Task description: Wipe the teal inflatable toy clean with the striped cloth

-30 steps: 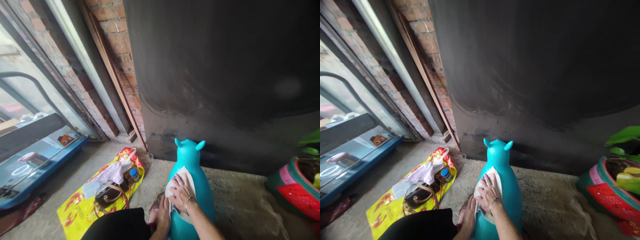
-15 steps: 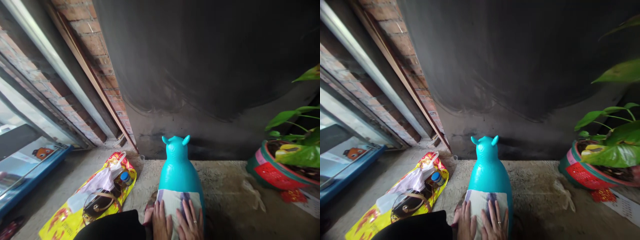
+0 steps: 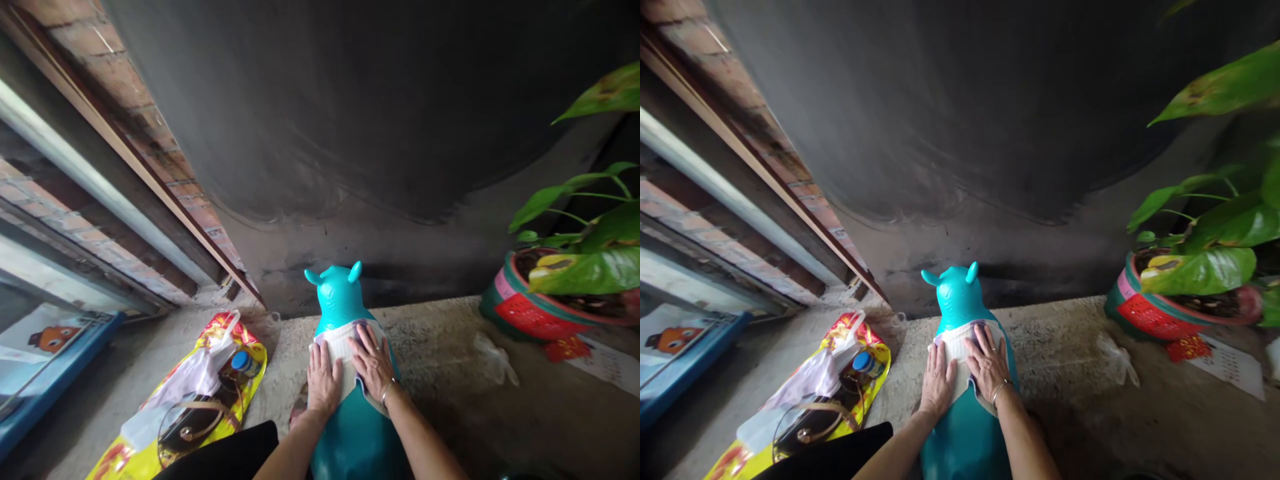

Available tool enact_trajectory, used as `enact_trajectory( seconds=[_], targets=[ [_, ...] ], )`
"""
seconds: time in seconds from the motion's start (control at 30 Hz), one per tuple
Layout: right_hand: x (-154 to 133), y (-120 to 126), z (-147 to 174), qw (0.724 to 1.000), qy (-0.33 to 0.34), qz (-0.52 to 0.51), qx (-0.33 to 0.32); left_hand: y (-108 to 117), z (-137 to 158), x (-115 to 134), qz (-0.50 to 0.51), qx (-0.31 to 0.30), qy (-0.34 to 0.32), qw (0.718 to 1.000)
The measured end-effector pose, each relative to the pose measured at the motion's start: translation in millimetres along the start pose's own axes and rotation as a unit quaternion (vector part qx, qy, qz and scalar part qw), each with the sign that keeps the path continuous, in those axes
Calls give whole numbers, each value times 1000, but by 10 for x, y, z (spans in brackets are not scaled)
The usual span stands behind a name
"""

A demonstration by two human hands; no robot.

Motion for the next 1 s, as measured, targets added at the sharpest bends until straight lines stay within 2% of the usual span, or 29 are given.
enact_trajectory(
  seconds=[0.1,0.17,0.27,0.33,0.43,0.5,0.57,0.7,0.83,1.0],
  targets=[
    [-6,-88,253,999,-31,-5,32,19,146,10,-4,0,-6,1000],
    [-12,-255,560,995,-57,-13,77,33,322,46,-13,-1,-23,1000],
    [-37,-698,1165,979,-112,-37,163,42,671,203,-85,-5,-120,989],
    [-64,-1025,1562,958,-166,-53,229,12,907,329,-152,-18,-213,965],
    [-132,-1427,1831,947,-202,-61,242,-17,1094,403,-209,-23,-283,936],
    [-120,-1513,1827,945,-211,-65,242,-5,1089,415,-222,-10,-290,931],
    [-57,-1469,1737,945,-213,-70,237,0,1035,443,-226,-10,-298,927],
    [199,-1204,1486,947,-210,-131,206,24,873,539,-218,-38,-298,929],
    [451,-873,1153,950,-147,-193,194,68,661,644,-193,-53,-275,940],
    [721,-624,595,964,-105,-198,144,60,358,699,-159,-64,-239,956]
  ],
)
Point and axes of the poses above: each hand's wrist, its own z-axis away from the middle knuckle, its own y-axis out of the back of the hand, x = y × z, the point moved 7 cm from there along -z, towards the middle knuckle, and after that the axes turned 12 degrees about -x, right-handed, at the moved point
